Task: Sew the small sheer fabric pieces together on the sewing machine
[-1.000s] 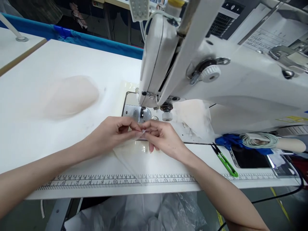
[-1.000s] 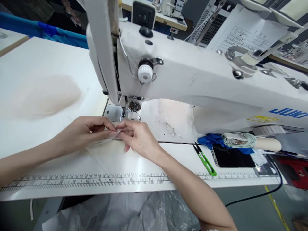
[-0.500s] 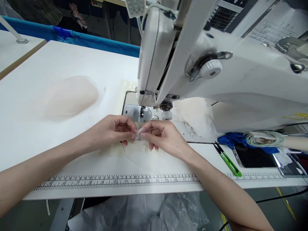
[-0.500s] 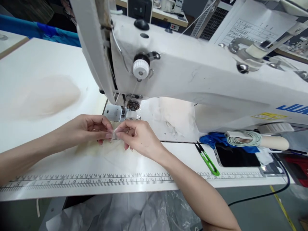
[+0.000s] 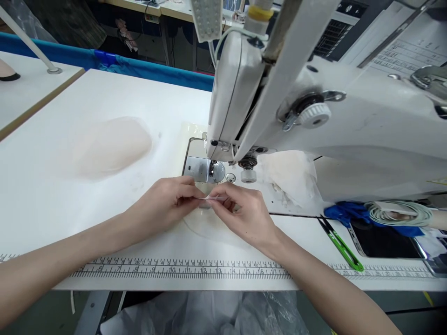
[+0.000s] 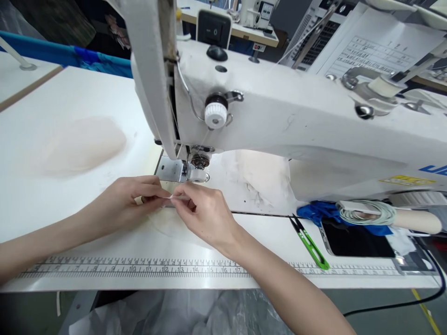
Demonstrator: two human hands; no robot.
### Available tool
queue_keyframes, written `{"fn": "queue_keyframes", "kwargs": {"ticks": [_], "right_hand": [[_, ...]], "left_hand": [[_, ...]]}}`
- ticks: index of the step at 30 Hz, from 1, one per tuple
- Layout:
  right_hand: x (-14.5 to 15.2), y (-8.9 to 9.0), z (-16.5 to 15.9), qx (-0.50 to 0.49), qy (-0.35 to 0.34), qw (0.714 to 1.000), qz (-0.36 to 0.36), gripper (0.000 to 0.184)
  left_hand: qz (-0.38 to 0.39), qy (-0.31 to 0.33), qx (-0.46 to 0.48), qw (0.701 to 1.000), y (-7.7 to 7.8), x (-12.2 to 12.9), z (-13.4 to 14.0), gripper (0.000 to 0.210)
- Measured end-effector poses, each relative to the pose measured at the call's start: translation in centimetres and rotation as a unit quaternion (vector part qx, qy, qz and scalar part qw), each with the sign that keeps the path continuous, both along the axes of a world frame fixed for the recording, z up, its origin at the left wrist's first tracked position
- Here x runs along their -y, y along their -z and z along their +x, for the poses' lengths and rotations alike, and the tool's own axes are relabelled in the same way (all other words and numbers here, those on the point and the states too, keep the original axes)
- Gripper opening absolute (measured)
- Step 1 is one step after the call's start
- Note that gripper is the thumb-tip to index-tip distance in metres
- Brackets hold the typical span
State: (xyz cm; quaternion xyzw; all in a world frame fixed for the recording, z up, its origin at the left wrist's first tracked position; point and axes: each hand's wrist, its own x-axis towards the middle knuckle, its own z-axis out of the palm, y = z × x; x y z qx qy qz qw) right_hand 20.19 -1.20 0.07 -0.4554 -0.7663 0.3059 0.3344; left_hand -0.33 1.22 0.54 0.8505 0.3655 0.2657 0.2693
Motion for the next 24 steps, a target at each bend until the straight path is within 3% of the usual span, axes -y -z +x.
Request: {"fn": "queue_keyframes", "kwargs": {"ticks": [3, 7, 17, 24], "right_hand": [[0.13, 0.24, 0.10, 0.010, 0.011, 1.000, 0.011, 0.011], [0.17, 0.49, 0.20, 0.013, -0.004, 0.998, 0.053, 0.015], [0.27, 0.60, 0.06, 0.006, -0.001, 0.996, 0.092, 0.007], [0.23, 0.73, 0.12, 0.008, -0.019, 0.993, 0.120, 0.009]], "left_hand": [[0.120, -0.023, 0.001, 0.993, 0.11, 0.38, -0.12, 0.021], [0.201, -0.025, 0.004, 0.979, 0.24, 0.75, -0.26, 0.018], [0.303, -0.035, -0.009, 0.952, 0.14, 0.53, -0.24, 0.008], [0.316, -0.028, -0.014, 0.948, 0.25, 0.62, -0.26, 0.007]]}}
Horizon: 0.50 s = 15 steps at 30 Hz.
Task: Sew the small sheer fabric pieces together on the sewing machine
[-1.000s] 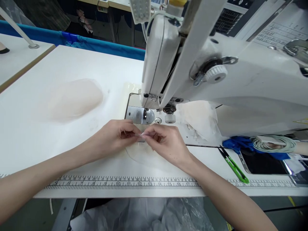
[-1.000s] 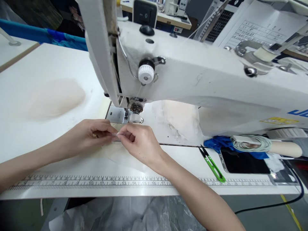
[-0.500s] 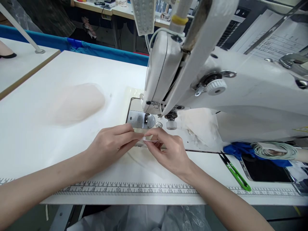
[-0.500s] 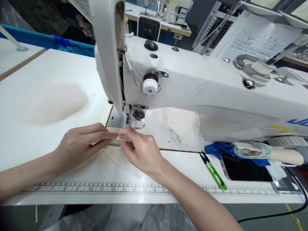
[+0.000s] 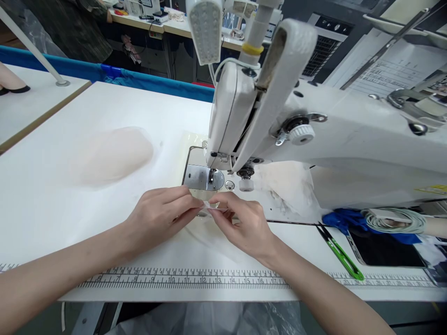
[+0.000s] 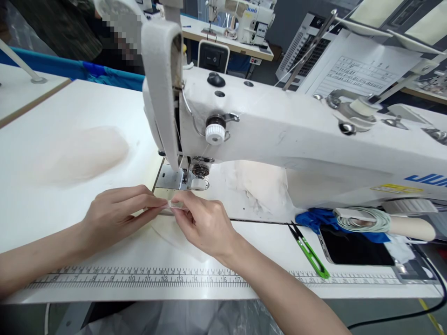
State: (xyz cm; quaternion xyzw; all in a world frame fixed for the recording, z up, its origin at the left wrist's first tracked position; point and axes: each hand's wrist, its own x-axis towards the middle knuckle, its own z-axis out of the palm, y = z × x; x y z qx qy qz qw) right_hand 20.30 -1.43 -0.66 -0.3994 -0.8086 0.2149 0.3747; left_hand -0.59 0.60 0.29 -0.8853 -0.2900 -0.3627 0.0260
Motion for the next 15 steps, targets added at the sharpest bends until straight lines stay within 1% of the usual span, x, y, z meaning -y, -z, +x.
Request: {"fn": "queue_keyframes", "kwargs": {"ticks": [4, 9, 11, 15], "right_hand": [[-0.06, -0.06, 0.03, 0.019, -0.018, 0.998, 0.051, 0.012], [-0.09, -0.45, 0.05, 0.055, -0.040, 0.989, 0.130, 0.018], [-0.14, -0.50, 0.01, 0.054, -0.039, 0.988, 0.142, 0.018], [-0.31, -0.31, -0.12, 0.032, -0.031, 0.985, 0.167, 0.016]], "left_hand": [[-0.005, -0.004, 0.003, 1.000, 0.03, 0.00, -0.05, 0.009], [-0.003, -0.006, -0.001, 1.000, 0.17, 0.09, -0.10, 0.009], [0.005, -0.005, -0.006, 1.000, 0.25, 0.10, -0.10, 0.012], [0.010, 0.000, -0.008, 1.000, 0.37, 0.07, -0.14, 0.010]]}}
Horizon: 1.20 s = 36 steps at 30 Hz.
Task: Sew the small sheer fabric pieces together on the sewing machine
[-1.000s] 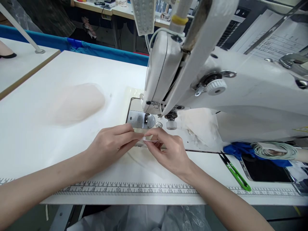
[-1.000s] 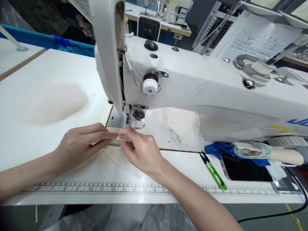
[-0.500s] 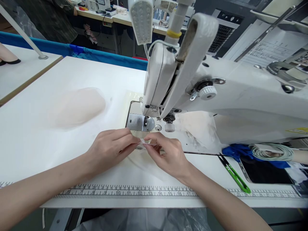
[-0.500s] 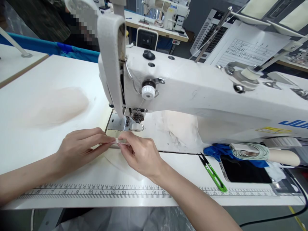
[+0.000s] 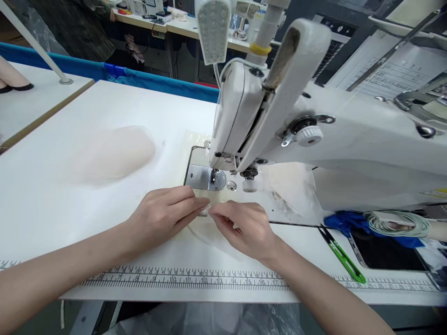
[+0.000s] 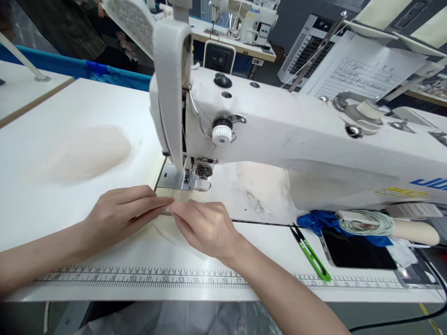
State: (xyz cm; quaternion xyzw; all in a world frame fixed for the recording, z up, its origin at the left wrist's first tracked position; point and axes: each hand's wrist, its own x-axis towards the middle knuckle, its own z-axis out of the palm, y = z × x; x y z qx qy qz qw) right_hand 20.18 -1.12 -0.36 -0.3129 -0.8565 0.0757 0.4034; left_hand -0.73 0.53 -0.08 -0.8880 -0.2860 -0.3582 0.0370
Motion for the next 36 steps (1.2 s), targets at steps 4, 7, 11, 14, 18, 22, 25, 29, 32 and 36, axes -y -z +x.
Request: {"fn": "queue_keyframes", "kwargs": {"ticks": [4, 7, 11, 14, 18, 22, 25, 29, 32, 36], "right_hand": [[-0.01, 0.24, -0.05, -0.001, 0.017, 1.000, 0.018, 0.015], [0.06, 0.32, -0.01, 0.011, 0.029, 0.999, 0.017, 0.015], [0.05, 0.41, 0.03, 0.006, 0.026, 0.999, 0.017, 0.014], [0.00, 0.48, 0.04, -0.002, 0.020, 1.000, 0.017, 0.015], [0.00, 0.62, 0.08, -0.006, 0.022, 1.000, 0.018, 0.015], [0.00, 0.69, 0.11, -0.002, 0.020, 1.000, 0.013, 0.015], [0.00, 0.61, 0.09, 0.002, 0.023, 1.000, 0.013, 0.014], [-0.01, 0.44, 0.03, 0.001, 0.022, 1.000, 0.013, 0.014], [-0.02, 0.42, 0.03, -0.001, 0.018, 1.000, 0.011, 0.016], [0.03, 0.57, 0.10, -0.002, 0.017, 1.000, 0.006, 0.016]], "left_hand": [[-0.007, -0.001, 0.015, 1.000, -0.08, 0.06, -0.04, 0.007], [-0.020, -0.005, 0.015, 1.000, -0.20, 0.13, -0.05, 0.006], [-0.024, -0.006, 0.011, 1.000, -0.18, 0.10, -0.09, 0.006], [-0.024, -0.007, 0.009, 1.000, -0.05, 0.02, -0.12, 0.006], [-0.029, -0.006, 0.014, 0.999, 0.04, -0.03, -0.07, 0.005], [-0.035, -0.005, 0.011, 0.999, -0.05, 0.01, -0.05, 0.006], [-0.033, -0.003, 0.008, 0.999, -0.13, 0.06, -0.10, 0.006], [-0.030, -0.003, 0.008, 1.000, -0.09, 0.08, -0.10, 0.005], [-0.026, -0.001, 0.010, 1.000, -0.02, 0.02, -0.08, 0.004], [-0.017, 0.002, 0.012, 1.000, -0.03, -0.07, -0.05, 0.004]]}}
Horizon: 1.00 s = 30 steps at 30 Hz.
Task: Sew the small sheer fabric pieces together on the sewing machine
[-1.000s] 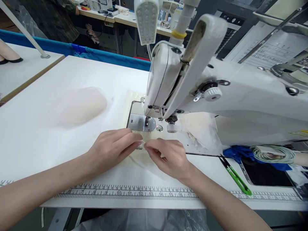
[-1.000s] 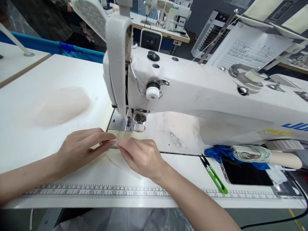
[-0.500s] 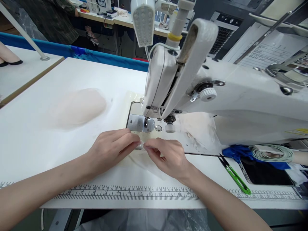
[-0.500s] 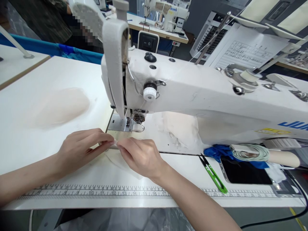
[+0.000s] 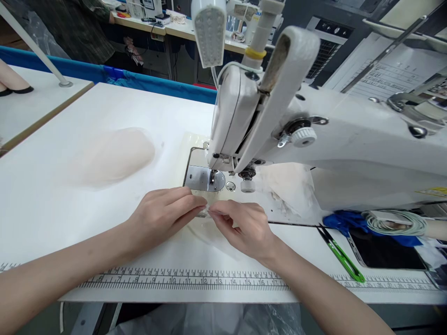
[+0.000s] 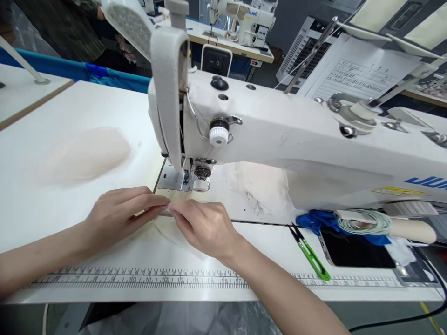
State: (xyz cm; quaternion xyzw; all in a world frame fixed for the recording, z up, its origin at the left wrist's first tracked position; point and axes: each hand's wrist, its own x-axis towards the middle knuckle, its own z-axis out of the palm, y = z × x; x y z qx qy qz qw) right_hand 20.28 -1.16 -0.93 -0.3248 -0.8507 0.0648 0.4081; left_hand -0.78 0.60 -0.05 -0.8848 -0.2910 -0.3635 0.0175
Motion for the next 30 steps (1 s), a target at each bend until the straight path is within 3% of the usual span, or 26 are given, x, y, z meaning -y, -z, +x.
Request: {"fn": "queue_keyframes", "kwargs": {"ticks": [8, 25, 30], "right_hand": [[0.06, 0.13, 0.04, 0.009, 0.004, 0.998, -0.066, 0.017], [0.16, -0.15, -0.06, 0.052, -0.008, 0.996, -0.068, 0.014], [0.05, -0.19, 0.14, 0.042, 0.008, 0.999, 0.009, 0.009]], "left_hand": [[0.025, 0.006, 0.004, 1.000, -0.16, -0.01, 0.00, 0.005], [0.026, 0.006, 0.000, 1.000, 0.10, 0.14, -0.10, 0.006], [0.023, 0.006, 0.000, 1.000, -0.17, 0.12, -0.05, 0.005]]}}
